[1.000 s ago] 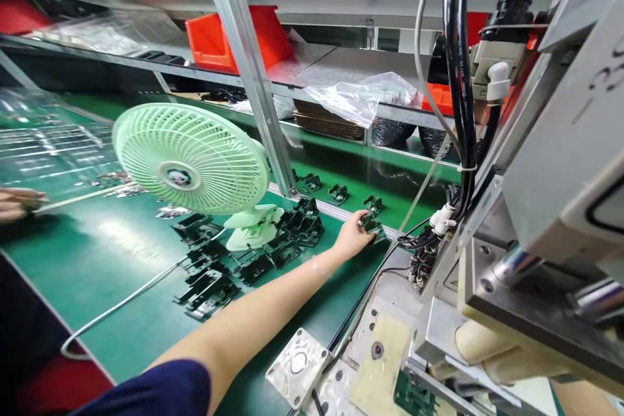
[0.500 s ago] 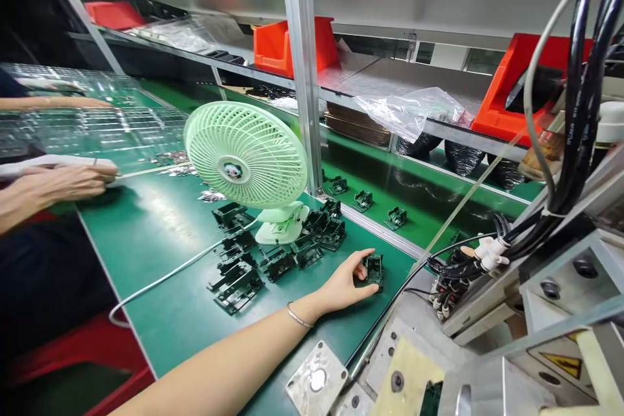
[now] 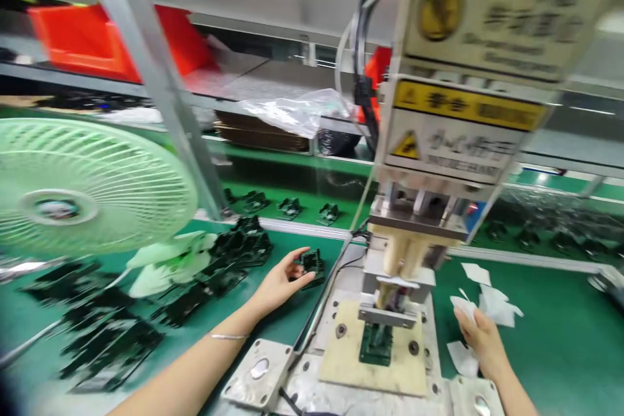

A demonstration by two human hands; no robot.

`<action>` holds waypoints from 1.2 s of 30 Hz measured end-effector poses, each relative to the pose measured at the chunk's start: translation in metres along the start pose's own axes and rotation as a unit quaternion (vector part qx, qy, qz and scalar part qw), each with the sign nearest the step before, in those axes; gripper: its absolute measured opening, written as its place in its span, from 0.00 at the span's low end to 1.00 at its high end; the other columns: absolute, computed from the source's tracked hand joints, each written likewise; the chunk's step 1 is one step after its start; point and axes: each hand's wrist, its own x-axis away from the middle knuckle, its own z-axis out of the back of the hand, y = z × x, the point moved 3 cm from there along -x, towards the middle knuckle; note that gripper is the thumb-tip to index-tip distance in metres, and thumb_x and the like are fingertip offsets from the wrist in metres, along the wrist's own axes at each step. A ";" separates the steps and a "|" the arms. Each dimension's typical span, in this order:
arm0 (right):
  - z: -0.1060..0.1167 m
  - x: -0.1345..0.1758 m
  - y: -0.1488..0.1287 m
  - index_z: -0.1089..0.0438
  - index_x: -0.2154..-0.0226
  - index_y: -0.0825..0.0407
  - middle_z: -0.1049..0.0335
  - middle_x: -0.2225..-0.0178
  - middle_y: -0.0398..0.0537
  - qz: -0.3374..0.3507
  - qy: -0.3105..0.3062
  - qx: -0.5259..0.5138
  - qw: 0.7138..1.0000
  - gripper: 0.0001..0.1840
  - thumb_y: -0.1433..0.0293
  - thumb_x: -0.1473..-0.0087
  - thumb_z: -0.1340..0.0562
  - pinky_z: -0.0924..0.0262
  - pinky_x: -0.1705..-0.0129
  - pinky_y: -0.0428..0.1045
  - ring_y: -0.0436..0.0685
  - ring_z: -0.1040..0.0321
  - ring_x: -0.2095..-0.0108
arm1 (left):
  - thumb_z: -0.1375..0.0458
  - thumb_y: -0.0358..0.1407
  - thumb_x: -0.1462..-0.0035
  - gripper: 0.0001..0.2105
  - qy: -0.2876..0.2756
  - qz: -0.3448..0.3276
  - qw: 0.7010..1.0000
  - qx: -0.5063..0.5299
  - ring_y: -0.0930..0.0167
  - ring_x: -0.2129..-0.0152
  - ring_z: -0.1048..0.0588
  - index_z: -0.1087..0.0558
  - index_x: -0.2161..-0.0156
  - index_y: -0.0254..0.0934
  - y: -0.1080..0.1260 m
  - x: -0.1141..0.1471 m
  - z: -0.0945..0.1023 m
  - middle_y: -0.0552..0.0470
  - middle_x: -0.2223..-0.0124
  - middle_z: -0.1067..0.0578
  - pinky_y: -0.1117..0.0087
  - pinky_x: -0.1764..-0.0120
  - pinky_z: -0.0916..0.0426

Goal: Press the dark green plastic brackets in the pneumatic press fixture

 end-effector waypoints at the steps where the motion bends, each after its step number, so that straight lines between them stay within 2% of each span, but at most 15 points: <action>1: -0.002 0.004 0.004 0.43 0.77 0.52 0.53 0.83 0.34 -0.004 -0.003 -0.013 1.000 0.32 0.41 0.46 0.41 0.57 0.82 0.43 0.45 0.54 0.82 | 0.35 0.51 0.55 0.40 -0.002 0.000 1.000 -0.004 0.71 0.75 0.31 0.37 0.40 0.32 0.001 0.000 0.001 0.59 0.73 0.33 0.66 0.64 0.32; 3: -0.007 0.005 0.008 0.40 0.76 0.53 0.49 0.81 0.36 0.000 -0.012 -0.028 1.000 0.28 0.46 0.45 0.37 0.51 0.79 0.43 0.45 0.50 0.80 | 0.35 0.54 0.58 0.42 -0.001 0.001 1.000 -0.016 0.70 0.75 0.30 0.36 0.41 0.32 0.004 0.001 0.001 0.59 0.73 0.32 0.65 0.64 0.31; 7: -0.013 -0.007 0.008 0.34 0.68 0.56 0.41 0.75 0.38 0.008 -0.010 -0.048 0.999 0.18 0.57 0.39 0.38 0.43 0.75 0.44 0.46 0.44 0.77 | 0.34 0.58 0.63 0.44 -0.008 0.014 0.999 -0.051 0.66 0.73 0.27 0.35 0.42 0.35 0.012 0.002 0.000 0.57 0.73 0.29 0.63 0.63 0.29; 10: -0.015 -0.014 0.006 0.33 0.67 0.57 0.38 0.73 0.40 0.019 -0.019 -0.054 0.998 0.16 0.60 0.39 0.37 0.38 0.71 0.45 0.47 0.39 0.74 | 0.34 0.60 0.68 0.42 0.001 0.037 0.997 -0.064 0.64 0.73 0.26 0.33 0.46 0.43 0.021 0.001 -0.002 0.59 0.74 0.28 0.61 0.62 0.29; 13: -0.018 -0.015 0.002 0.33 0.68 0.57 0.36 0.71 0.40 0.032 -0.031 -0.055 0.998 0.15 0.61 0.39 0.37 0.36 0.69 0.46 0.48 0.37 0.72 | 0.34 0.60 0.72 0.38 0.019 0.052 0.997 -0.058 0.63 0.73 0.26 0.31 0.52 0.50 0.033 0.004 -0.004 0.62 0.76 0.28 0.61 0.62 0.29; 17: -0.018 -0.013 -0.005 0.33 0.68 0.57 0.36 0.72 0.40 0.040 -0.039 -0.053 0.997 0.15 0.61 0.39 0.37 0.36 0.70 0.45 0.47 0.37 0.73 | 0.34 0.60 0.74 0.37 0.023 0.062 0.996 -0.052 0.62 0.75 0.27 0.31 0.54 0.52 0.040 0.006 -0.006 0.62 0.78 0.30 0.61 0.63 0.30; 25: -0.017 -0.011 -0.014 0.31 0.60 0.57 0.32 0.65 0.45 0.038 -0.039 -0.062 0.997 0.16 0.59 0.37 0.38 0.33 0.66 0.48 0.50 0.34 0.68 | 0.33 0.59 0.78 0.41 0.037 0.089 0.994 -0.043 0.60 0.67 0.25 0.30 0.52 0.49 0.029 -0.001 -0.003 0.54 0.63 0.29 0.57 0.51 0.31; 28: -0.017 -0.011 -0.014 0.31 0.59 0.57 0.32 0.64 0.45 0.032 -0.040 -0.060 0.997 0.16 0.59 0.37 0.38 0.33 0.66 0.48 0.50 0.34 0.68 | 0.34 0.59 0.79 0.44 0.033 0.091 0.994 -0.043 0.62 0.68 0.25 0.31 0.50 0.46 0.027 -0.004 -0.003 0.53 0.60 0.30 0.58 0.51 0.31; 32: -0.016 -0.011 -0.014 0.32 0.60 0.56 0.33 0.66 0.44 0.032 -0.034 -0.056 0.997 0.16 0.59 0.38 0.38 0.34 0.68 0.47 0.49 0.35 0.69 | 0.34 0.59 0.81 0.45 0.042 0.093 0.994 -0.050 0.63 0.70 0.25 0.29 0.51 0.45 0.028 -0.003 -0.003 0.54 0.61 0.29 0.59 0.54 0.29; 36: -0.015 -0.010 -0.014 0.32 0.63 0.56 0.35 0.68 0.43 0.040 -0.024 -0.050 0.998 0.17 0.57 0.38 0.39 0.36 0.70 0.46 0.48 0.37 0.72 | 0.32 0.59 0.80 0.37 0.055 0.075 0.995 -0.038 0.61 0.69 0.24 0.28 0.56 0.54 0.030 -0.001 -0.001 0.58 0.64 0.28 0.56 0.54 0.28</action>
